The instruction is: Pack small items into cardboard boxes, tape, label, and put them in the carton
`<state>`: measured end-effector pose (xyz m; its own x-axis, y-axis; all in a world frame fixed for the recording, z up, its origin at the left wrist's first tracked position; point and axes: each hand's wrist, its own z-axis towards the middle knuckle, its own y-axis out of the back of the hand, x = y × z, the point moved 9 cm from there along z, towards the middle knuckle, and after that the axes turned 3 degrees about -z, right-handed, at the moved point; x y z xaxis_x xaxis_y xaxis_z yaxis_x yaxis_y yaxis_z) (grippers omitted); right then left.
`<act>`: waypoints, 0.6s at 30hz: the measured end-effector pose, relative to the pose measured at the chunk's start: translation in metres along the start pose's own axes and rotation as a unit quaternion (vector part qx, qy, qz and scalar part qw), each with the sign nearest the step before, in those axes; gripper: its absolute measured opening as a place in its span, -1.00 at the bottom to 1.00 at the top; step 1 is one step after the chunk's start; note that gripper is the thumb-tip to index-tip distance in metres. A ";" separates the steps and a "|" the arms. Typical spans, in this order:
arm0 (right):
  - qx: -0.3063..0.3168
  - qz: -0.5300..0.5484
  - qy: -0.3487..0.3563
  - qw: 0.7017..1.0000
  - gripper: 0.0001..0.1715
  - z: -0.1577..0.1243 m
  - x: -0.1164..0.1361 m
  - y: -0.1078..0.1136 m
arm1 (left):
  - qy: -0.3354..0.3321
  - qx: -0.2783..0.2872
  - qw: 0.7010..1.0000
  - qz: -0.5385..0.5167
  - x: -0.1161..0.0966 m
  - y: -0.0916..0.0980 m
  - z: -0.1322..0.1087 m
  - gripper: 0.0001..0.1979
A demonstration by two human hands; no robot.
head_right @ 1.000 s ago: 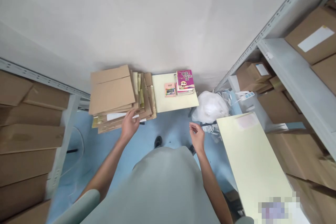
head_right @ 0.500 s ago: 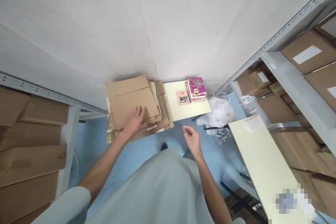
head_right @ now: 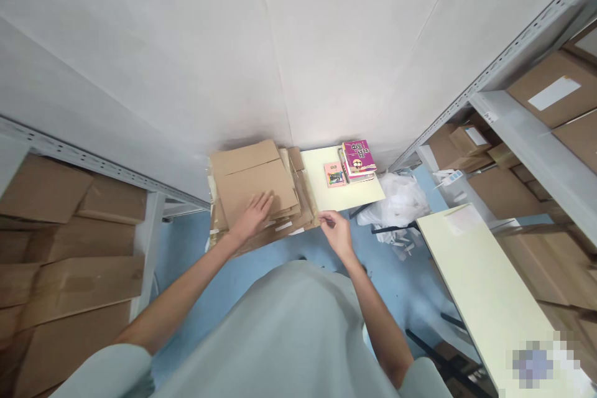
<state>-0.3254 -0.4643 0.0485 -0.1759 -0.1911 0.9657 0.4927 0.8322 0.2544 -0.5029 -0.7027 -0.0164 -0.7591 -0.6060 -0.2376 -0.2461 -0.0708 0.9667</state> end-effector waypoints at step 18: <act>0.017 0.036 0.022 0.999 -0.73 -0.011 0.011 -0.006 | 0.014 0.040 0.999 0.014 0.045 0.029 -0.005 -0.23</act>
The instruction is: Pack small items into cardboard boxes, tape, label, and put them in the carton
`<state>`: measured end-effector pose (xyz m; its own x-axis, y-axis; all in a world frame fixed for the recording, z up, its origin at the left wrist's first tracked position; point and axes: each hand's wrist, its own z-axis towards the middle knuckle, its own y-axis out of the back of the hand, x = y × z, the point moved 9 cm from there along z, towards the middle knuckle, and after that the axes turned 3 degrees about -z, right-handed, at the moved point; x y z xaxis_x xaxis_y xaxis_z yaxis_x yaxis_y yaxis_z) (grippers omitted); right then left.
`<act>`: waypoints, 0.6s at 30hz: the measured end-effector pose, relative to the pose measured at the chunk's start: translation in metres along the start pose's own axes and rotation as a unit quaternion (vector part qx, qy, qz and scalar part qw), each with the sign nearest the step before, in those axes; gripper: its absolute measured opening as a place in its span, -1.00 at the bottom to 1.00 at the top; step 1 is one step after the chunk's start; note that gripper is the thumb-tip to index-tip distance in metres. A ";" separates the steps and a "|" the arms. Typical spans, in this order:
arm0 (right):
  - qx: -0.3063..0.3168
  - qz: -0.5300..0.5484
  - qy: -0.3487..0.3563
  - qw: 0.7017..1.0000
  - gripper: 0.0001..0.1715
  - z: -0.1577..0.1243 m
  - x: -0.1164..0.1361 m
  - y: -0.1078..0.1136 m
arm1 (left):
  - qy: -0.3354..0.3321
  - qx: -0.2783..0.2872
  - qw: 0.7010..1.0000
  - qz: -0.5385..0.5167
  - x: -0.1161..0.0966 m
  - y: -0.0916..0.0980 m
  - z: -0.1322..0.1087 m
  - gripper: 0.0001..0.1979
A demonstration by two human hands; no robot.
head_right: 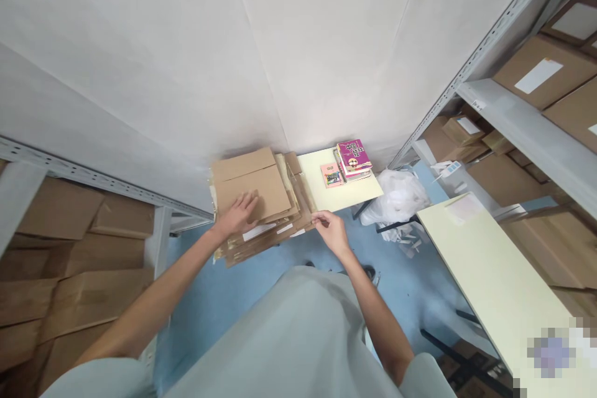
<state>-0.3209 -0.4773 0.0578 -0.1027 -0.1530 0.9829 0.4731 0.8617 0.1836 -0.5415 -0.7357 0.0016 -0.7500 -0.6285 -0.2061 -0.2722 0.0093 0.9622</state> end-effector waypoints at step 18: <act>0.009 0.017 0.024 1.000 -0.73 -0.017 0.008 0.006 | 0.098 -0.075 0.991 0.053 -0.009 0.088 0.004 -0.39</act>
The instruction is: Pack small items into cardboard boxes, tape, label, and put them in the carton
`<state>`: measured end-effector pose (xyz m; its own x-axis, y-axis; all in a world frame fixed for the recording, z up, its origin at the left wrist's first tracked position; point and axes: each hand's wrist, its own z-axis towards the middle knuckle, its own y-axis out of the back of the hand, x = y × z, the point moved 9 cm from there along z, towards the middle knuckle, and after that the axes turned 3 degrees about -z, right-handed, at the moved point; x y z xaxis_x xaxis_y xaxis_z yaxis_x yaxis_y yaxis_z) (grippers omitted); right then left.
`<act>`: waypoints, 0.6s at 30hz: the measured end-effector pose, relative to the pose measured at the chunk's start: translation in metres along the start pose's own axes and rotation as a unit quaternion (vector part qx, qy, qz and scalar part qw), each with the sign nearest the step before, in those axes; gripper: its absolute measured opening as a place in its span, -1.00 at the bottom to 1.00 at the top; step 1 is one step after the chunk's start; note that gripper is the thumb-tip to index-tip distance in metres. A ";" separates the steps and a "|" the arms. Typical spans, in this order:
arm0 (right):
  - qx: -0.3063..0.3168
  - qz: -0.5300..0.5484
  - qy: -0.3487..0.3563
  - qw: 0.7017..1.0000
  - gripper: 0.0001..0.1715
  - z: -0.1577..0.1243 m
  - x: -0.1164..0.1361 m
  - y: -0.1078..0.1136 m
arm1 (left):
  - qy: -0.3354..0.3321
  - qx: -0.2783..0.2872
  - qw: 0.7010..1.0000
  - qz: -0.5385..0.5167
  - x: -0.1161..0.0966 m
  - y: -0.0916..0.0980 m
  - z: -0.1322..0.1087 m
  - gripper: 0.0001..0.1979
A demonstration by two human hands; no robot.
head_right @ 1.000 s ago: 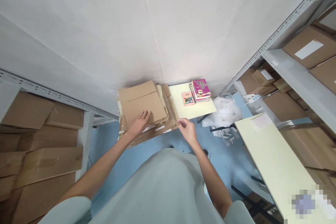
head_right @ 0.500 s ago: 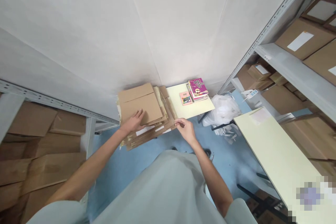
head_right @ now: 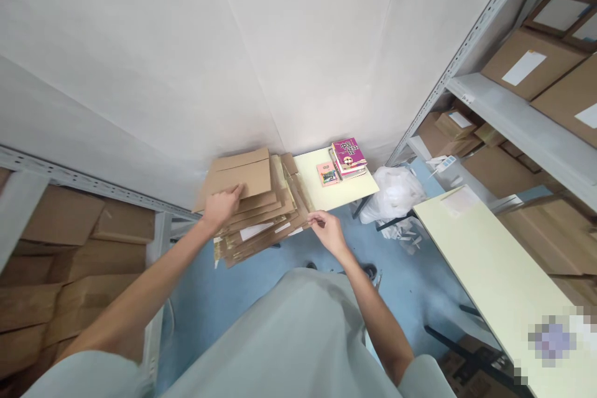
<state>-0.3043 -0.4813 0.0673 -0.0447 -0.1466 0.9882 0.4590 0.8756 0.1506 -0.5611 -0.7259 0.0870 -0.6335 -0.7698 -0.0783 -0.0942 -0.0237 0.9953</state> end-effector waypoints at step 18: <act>-0.262 -0.043 0.044 0.963 -0.35 -0.005 0.041 0.170 | 0.020 -0.070 0.795 -0.602 -0.088 0.134 0.047 -0.18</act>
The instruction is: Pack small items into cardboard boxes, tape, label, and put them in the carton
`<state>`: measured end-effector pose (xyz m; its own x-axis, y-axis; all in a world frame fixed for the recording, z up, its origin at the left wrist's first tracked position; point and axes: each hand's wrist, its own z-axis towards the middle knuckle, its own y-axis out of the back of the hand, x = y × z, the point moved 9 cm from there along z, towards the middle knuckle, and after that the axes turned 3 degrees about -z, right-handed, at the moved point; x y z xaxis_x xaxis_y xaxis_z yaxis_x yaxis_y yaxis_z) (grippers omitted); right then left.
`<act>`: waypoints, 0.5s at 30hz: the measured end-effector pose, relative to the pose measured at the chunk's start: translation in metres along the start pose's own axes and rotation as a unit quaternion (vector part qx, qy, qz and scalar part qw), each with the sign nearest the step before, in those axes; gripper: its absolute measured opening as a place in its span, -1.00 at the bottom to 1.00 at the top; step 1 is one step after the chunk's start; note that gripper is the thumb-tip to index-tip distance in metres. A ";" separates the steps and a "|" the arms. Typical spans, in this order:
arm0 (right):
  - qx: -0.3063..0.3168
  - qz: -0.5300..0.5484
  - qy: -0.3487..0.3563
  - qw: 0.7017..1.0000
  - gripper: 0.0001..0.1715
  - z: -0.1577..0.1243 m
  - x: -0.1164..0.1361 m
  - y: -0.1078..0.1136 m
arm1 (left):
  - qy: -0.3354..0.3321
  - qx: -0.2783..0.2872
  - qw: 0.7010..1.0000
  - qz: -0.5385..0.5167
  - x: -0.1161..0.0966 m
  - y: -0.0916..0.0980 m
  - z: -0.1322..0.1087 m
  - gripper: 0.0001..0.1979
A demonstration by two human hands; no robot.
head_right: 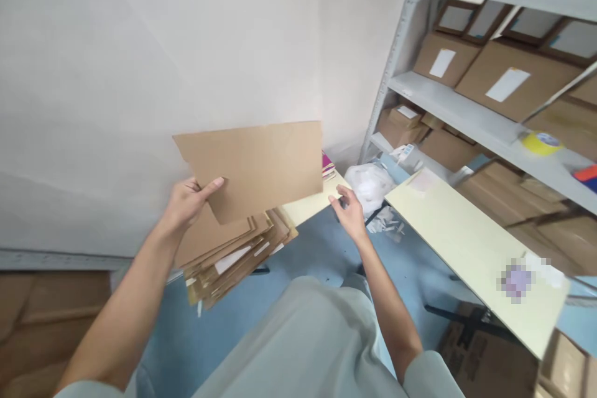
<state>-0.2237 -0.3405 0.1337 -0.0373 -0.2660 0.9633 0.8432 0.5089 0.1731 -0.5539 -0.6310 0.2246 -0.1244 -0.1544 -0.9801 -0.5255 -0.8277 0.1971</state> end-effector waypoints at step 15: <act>-0.183 0.043 -0.094 0.978 -0.33 -0.053 -0.055 0.333 | 0.069 0.403 0.910 -0.069 0.003 -0.438 -0.038 -0.20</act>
<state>0.0879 -0.1998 0.1280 -0.0267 -0.0614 0.9978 0.9819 0.1857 0.0377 -0.2922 -0.2898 0.1347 0.0677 -0.1911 -0.9792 -0.9816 -0.1884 -0.0311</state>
